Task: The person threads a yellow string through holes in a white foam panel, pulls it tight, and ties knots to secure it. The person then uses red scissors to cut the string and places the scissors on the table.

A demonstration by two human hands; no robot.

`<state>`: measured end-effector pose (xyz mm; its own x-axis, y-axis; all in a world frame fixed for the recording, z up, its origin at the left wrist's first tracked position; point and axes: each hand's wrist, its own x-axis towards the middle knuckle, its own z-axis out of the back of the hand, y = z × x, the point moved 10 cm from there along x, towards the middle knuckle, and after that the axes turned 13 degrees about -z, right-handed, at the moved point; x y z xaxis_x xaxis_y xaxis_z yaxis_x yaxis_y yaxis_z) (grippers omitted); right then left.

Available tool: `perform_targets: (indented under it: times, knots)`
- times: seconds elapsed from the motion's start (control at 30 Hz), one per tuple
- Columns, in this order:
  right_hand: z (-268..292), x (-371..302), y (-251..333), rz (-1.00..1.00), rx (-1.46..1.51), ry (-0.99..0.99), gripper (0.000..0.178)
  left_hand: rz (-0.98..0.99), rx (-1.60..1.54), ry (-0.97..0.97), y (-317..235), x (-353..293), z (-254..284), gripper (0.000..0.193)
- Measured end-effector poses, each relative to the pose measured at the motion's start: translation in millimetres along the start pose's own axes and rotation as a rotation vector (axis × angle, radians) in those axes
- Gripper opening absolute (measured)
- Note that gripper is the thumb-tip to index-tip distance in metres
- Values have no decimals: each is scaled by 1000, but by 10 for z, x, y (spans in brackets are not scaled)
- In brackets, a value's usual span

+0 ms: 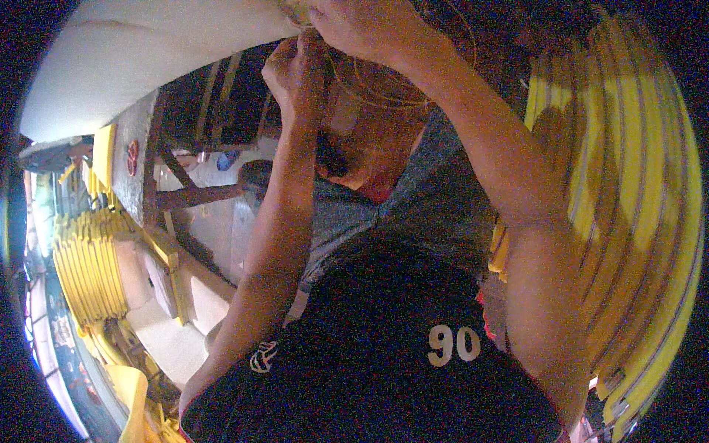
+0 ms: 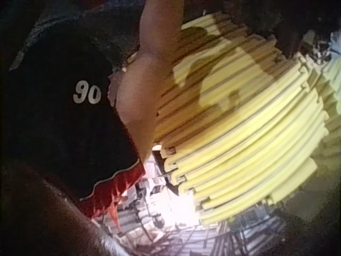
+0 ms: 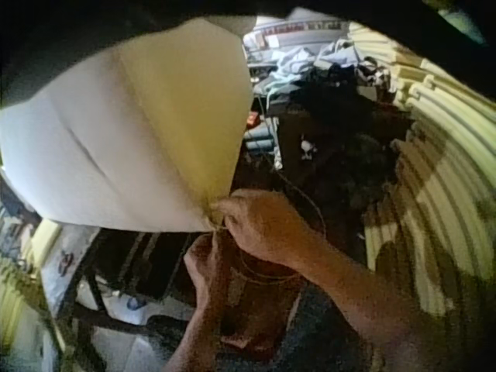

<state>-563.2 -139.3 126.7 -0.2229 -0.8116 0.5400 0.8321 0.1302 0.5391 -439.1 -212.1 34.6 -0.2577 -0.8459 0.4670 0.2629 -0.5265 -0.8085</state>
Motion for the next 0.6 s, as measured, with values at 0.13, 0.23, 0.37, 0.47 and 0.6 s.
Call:
perform_targets:
  times: [0.13, 0.23, 0.37, 0.47, 0.6]
  knots:
    - [-6, 32, 41, 42, -6, -1, 23, 6, -3, -39, -8, 43, -11, 35]
    - [-47, 64, 55, -1, -34, 62, 21, -115, 38, -86, 100, 103, -42, 35]
    - [-187, 18, 36, -66, -135, 196, 19, -274, 160, -56, 66, 41, -53, 28]
    - [-355, -113, -161, -57, -79, 124, 25, -214, 275, 117, 421, -235, -301, 29]
    - [-417, -457, -530, -479, 462, 353, 34, -135, 393, 368, 1180, -976, -470, 30]
